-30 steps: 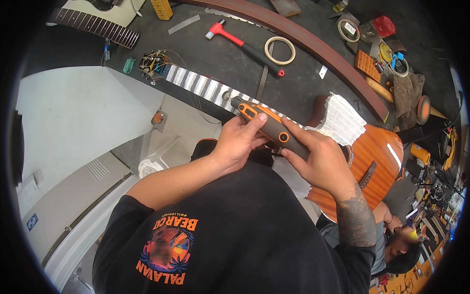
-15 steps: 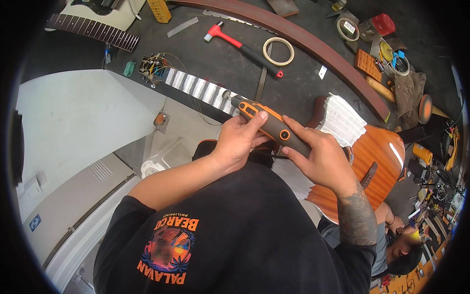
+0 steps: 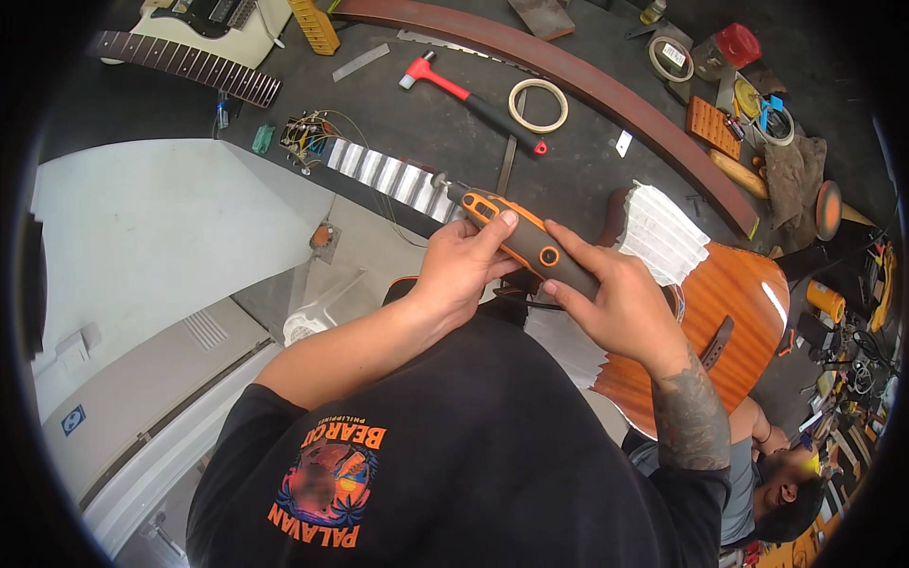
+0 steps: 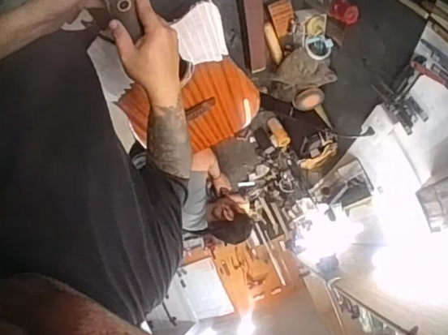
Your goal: The person uses a rotary tool with a polishing bit to smooth the frets of an acoustic guitar on a workbench.
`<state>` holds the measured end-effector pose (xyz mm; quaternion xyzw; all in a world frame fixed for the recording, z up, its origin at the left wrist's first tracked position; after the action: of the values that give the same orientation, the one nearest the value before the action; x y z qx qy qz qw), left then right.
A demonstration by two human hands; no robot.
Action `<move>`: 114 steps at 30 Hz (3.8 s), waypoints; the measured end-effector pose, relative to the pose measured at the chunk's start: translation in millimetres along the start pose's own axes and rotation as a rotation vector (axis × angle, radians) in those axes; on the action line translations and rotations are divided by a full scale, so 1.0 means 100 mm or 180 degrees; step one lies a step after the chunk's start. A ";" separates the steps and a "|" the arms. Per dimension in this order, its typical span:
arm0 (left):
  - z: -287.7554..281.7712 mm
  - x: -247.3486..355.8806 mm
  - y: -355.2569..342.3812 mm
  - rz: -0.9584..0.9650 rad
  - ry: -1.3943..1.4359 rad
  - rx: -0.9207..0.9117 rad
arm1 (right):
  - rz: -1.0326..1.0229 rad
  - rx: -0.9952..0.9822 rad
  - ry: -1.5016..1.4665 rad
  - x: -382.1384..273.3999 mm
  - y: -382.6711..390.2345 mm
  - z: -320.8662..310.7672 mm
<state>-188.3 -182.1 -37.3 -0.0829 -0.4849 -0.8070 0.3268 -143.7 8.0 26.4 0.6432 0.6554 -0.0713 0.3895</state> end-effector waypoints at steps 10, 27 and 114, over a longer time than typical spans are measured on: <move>-0.29 -0.32 0.34 0.0012 0.0429 -0.0127 | -0.0544 0.0418 0.0564 -0.07 0.39 0.24; -0.36 -0.40 0.26 -0.0128 0.0702 -0.0663 | -0.0213 0.0484 0.0957 -0.29 0.52 0.27; 0.08 -0.31 -0.07 0.0166 0.0341 -0.0074 | -0.0207 0.0251 0.0139 0.16 0.15 -0.02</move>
<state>-170.0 -159.2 -51.6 -0.0560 -0.4549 -0.8070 0.3723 -128.8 24.0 24.0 0.6378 0.6810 -0.0957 0.3469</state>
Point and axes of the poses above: each hand's wrist, its own y-axis away from the middle knuckle, its own z-axis out of the palm, x = y × z, the point moved 3 cm from there along -y, towards the middle knuckle, and after that the axes turned 15 degrees about y, right-handed, at the moved point
